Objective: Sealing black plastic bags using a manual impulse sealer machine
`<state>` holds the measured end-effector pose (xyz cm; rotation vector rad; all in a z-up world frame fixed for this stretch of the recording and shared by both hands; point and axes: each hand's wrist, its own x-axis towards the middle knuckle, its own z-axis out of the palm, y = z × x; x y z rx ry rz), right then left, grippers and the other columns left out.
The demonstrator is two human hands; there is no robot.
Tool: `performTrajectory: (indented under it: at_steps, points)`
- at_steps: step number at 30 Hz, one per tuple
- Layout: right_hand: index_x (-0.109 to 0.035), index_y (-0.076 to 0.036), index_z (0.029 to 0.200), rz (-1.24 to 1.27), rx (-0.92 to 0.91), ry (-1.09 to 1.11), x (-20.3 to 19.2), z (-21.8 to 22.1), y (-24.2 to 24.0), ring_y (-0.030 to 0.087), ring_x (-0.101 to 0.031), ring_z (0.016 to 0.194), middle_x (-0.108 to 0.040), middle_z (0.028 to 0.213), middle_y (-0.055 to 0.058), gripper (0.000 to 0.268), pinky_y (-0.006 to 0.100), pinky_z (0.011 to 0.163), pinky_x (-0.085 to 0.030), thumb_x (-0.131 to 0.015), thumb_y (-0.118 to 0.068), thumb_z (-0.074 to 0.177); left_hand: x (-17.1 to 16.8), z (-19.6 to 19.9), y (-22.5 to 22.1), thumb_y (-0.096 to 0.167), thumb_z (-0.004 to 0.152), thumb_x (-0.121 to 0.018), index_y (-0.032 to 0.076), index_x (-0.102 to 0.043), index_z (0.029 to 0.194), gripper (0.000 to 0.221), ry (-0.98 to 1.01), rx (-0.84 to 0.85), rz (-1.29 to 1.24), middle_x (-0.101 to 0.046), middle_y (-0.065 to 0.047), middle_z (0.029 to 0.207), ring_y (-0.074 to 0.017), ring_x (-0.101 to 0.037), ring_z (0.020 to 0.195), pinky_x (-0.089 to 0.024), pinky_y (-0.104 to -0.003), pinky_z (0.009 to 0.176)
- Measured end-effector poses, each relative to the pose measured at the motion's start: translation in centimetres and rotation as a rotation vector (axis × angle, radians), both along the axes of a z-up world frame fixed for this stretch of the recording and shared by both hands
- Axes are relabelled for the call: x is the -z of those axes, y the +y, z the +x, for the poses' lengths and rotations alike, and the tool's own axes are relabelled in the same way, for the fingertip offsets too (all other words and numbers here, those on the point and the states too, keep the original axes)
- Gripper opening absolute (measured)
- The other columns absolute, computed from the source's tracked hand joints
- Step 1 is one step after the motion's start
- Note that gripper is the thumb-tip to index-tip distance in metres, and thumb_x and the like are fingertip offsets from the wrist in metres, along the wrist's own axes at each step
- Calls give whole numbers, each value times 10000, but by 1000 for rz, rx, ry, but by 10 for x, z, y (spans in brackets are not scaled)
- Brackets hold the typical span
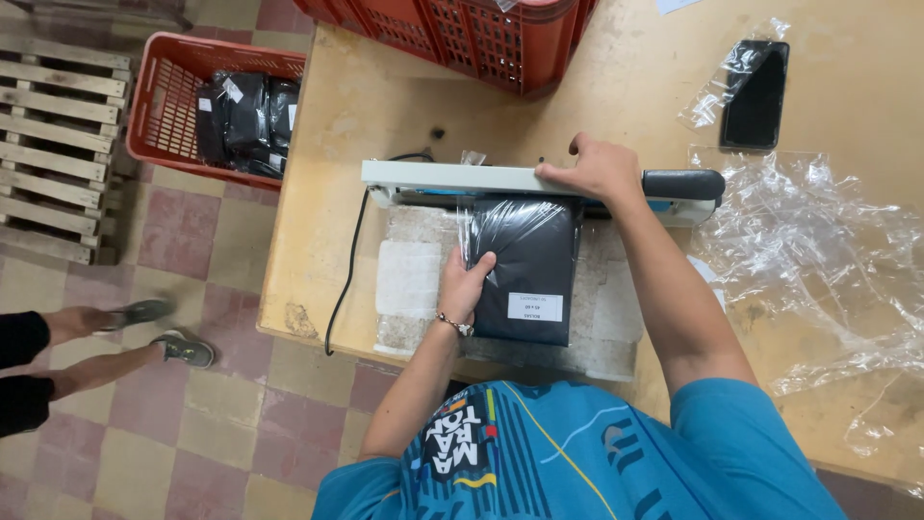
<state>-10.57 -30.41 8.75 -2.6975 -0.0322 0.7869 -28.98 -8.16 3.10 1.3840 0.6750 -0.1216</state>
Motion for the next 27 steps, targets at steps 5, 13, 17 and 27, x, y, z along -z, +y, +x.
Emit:
performTrajectory:
  at_steps: [5,13,17,27]
  points:
    - [-579,-177,1304,21,18,1,-5,-2,1,401,-612,1262,-692,1256,186,904,497,1025,-436,-520,-883,744,-8,-3,2,107,844,-830,73,-662,1063,279,-14,-6,4,-742,-22,906,-97,-634,800,-556,-288,765]
    - [-582,-169,1305,26,19,-12,-9,-4,2,404,-617,1254,-696,1251,188,874,505,1020,-437,-530,-855,765,6,-5,6,104,866,-821,78,-651,1093,285,-31,2,-4,-750,-46,966,-113,-640,853,-562,-315,808]
    - [-587,-163,1286,38,22,-25,-1,-3,1,396,-629,1236,-713,1220,155,866,496,1014,-439,-537,-848,759,0,-4,5,109,861,-824,66,-640,1084,292,-31,-5,-9,-750,-52,967,-116,-646,861,-568,-321,824]
    - [-582,-185,1277,20,1,-37,10,1,-2,352,-624,1243,-723,1222,89,889,515,999,-456,-511,-892,743,-6,-2,2,104,867,-818,57,-636,1101,300,-34,-5,-16,-736,-48,979,-115,-630,872,-562,-317,833]
